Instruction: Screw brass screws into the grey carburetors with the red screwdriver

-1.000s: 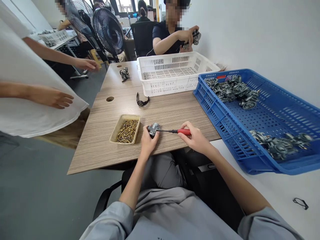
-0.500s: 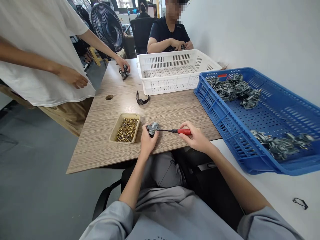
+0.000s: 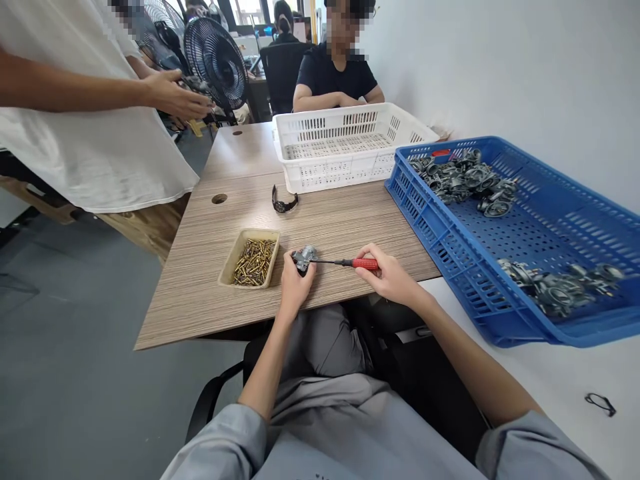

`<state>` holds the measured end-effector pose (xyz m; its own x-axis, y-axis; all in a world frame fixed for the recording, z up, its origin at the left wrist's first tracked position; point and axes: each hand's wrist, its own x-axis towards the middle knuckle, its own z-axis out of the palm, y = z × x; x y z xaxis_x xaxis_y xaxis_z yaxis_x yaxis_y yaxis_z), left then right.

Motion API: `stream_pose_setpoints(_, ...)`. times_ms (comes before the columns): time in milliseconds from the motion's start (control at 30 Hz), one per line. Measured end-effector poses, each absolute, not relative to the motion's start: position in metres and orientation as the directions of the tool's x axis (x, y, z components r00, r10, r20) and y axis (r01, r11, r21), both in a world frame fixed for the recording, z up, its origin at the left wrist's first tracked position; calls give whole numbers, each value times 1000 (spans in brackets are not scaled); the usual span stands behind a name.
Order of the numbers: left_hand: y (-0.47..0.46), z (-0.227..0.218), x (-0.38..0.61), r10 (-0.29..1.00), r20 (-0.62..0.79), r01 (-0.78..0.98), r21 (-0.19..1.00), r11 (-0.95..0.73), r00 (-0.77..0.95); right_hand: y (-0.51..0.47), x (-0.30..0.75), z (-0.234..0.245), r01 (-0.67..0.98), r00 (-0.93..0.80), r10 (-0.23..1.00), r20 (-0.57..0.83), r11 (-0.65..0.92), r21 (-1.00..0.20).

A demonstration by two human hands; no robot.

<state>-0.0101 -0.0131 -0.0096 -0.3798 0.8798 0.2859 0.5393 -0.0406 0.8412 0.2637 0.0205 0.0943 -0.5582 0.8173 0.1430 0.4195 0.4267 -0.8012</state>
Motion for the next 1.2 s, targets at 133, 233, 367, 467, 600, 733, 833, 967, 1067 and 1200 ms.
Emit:
stream_pose_setpoints(133,-13,-10,-10,878,292,543,839,-45,-379,20,264,95,430,-553,821,140,425,-797)
stream_pose_setpoints(233,-13,-10,-9,879,293,546,837,-45,-377,21,264,95,431,-549,824,140,422,-798)
stream_pose_setpoints(367,-12,-9,-9,879,283,538,842,-36,-384,22,265,94,426,-545,826,142,418,-802)
stream_pose_setpoints(467,-13,-9,-9,881,275,536,843,-28,-385,23,264,92,418,-541,827,150,420,-806)
stream_pose_setpoints(600,-13,-8,-9,880,267,536,844,-16,-394,25,266,89,405,-555,817,158,431,-807)
stream_pose_setpoints(733,-13,-8,-9,878,274,531,847,-27,-393,26,267,89,397,-566,808,165,442,-804)
stream_pose_setpoints(833,-13,-9,-9,875,279,528,849,-31,-397,26,266,89,402,-554,817,163,433,-807)
stream_pose_setpoints(967,-13,-9,-8,876,285,523,851,-45,-390,26,265,89,404,-547,823,156,422,-812)
stream_pose_setpoints(1067,-13,-9,-8,875,284,526,850,-39,-393,26,265,89,405,-541,827,156,418,-813)
stream_pose_setpoints(1200,-13,-9,-8,875,283,524,851,-41,-392,25,265,90,408,-532,833,153,411,-815)
